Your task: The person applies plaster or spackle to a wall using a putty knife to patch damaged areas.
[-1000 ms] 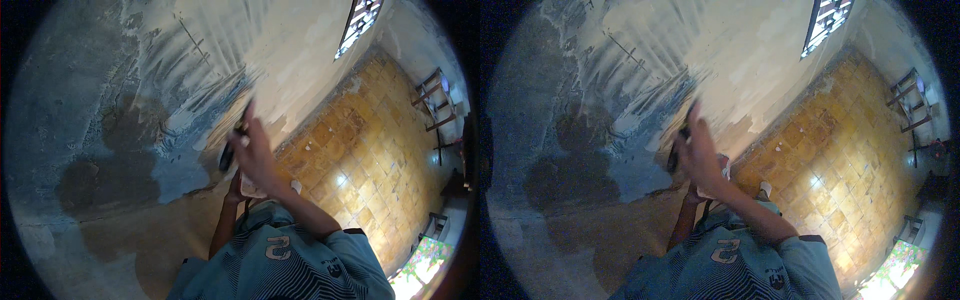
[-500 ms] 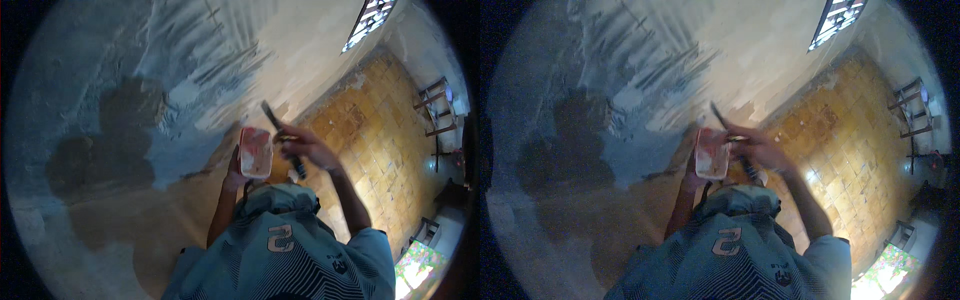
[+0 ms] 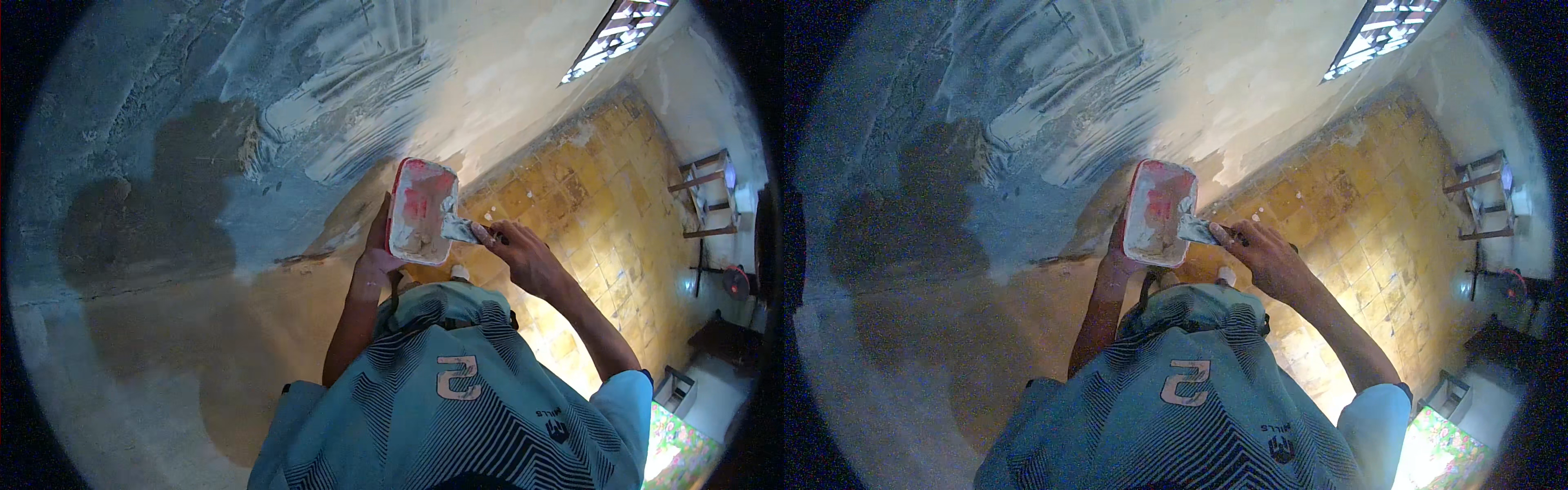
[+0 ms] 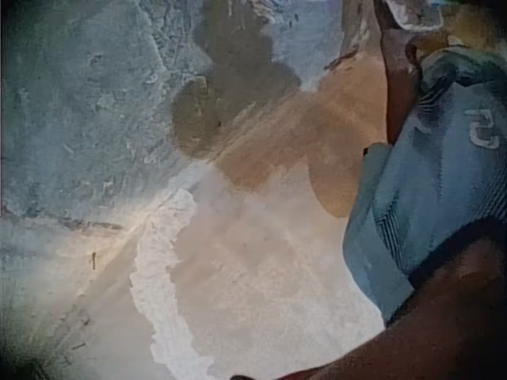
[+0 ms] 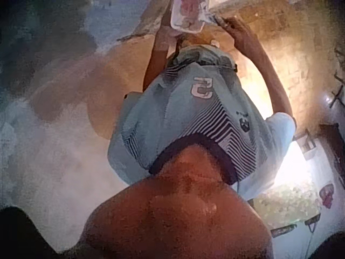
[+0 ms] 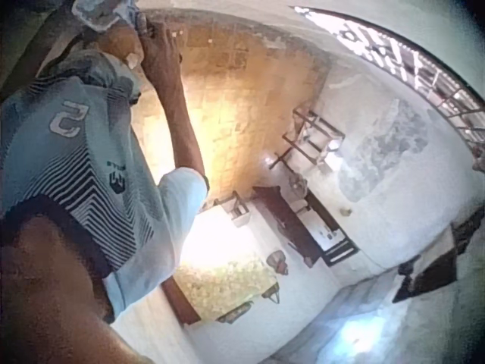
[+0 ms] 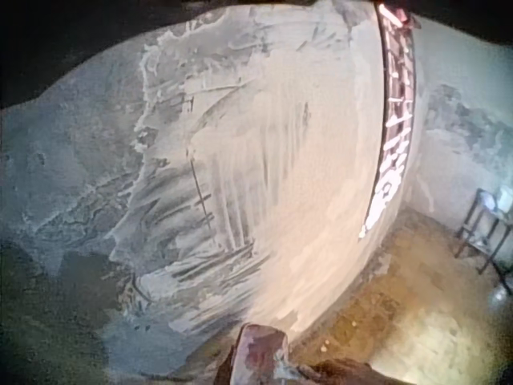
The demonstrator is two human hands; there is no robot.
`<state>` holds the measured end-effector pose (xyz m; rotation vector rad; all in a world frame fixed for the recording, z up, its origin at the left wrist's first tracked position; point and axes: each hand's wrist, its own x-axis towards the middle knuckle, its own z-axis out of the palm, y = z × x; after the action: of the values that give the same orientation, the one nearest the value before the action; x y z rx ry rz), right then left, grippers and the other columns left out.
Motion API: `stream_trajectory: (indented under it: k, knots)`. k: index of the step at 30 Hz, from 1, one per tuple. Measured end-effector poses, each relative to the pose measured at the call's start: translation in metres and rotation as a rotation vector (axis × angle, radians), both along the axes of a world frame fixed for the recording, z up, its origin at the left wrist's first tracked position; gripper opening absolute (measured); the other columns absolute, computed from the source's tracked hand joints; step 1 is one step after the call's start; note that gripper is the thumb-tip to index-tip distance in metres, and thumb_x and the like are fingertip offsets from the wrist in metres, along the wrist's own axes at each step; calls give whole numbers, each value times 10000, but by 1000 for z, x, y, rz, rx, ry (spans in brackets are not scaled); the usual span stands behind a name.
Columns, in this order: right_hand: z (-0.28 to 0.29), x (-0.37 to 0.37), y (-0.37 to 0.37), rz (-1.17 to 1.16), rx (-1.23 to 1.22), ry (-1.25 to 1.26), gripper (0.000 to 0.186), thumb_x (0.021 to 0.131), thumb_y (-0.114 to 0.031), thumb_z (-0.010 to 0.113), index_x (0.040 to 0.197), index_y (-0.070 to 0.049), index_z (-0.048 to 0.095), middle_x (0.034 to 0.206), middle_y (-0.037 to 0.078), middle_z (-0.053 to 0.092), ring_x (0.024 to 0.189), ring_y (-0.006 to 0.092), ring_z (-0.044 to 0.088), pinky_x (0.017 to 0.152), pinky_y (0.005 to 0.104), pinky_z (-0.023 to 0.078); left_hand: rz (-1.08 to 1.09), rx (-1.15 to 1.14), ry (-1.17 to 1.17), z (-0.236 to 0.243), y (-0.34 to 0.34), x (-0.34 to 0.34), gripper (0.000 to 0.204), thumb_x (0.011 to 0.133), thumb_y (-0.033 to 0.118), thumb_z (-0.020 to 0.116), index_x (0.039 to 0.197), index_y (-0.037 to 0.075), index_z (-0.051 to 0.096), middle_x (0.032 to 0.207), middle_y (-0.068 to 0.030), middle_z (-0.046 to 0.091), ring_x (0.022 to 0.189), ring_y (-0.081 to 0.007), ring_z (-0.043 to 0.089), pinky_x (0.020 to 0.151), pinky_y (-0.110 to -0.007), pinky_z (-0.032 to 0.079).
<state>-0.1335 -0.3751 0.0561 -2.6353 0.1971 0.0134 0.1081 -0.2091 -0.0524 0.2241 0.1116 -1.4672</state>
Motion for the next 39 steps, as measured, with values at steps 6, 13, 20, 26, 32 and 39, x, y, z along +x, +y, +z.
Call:
stream_trajectory:
  k: [6, 13, 20, 26, 32, 39]
  knots:
    - [2, -31, -32, -20, 113, 87, 849, 768, 149, 566, 1532, -185, 407, 1189, 168, 575, 1086, 367, 595, 927, 411, 526, -13, 70, -51, 5, -11, -8, 512, 1035, 436, 474, 1430, 109, 487, 1363, -104, 588, 1224, -285, 587, 1056, -500, 477]
    - [-16, -29, -49, -462, 872, -189, 712, 895, 32, 611, 1550, -144, 393, 1157, 123, 635, 1054, 229, 675, 872, 321, 550, 172, -6, -427, 10, -9, -30, 642, 1037, 529, 419, 1490, 74, 426, 1432, -128, 543, 1299, -306, 538, 1137, -480, 397]
    - [10, 62, -39, -463, 1081, -469, 861, 878, -40, 727, 1594, -116, 254, 1121, 175, 692, 947, 179, 691, 830, 321, 570, 266, 145, -183, -10, 37, -84, 695, 993, 612, 443, 1525, 168, 394, 1471, -116, 507, 1311, -320, 527, 1090, -546, 435]
    - [38, 140, -12, -439, 1189, -698, 896, 871, -88, 764, 1575, -6, 215, 1085, 192, 699, 843, 164, 700, 720, 264, 567, 418, 190, -427, -19, 89, -146, 705, 988, 637, 418, 1524, 179, 395, 1468, -117, 508, 1310, -340, 524, 1071, -577, 441]
    - [69, 173, -1, -504, 1110, -827, 887, 849, -141, 799, 1537, 59, 277, 949, 165, 690, 815, 148, 675, 643, 248, 546, 427, 371, -362, -17, 117, -178, 694, 990, 620, 435, 1526, 182, 385, 1477, -119, 496, 1315, -353, 516, 1061, -606, 438]
    - [79, 205, 34, -644, 996, -873, 869, 825, -206, 811, 1495, 89, 341, 802, 111, 706, 733, 110, 649, 641, 244, 537, 472, 301, -251, -32, 145, -171, 663, 999, 591, 433, 1515, 177, 389, 1475, -117, 489, 1321, -368, 501, 1035, -640, 441]
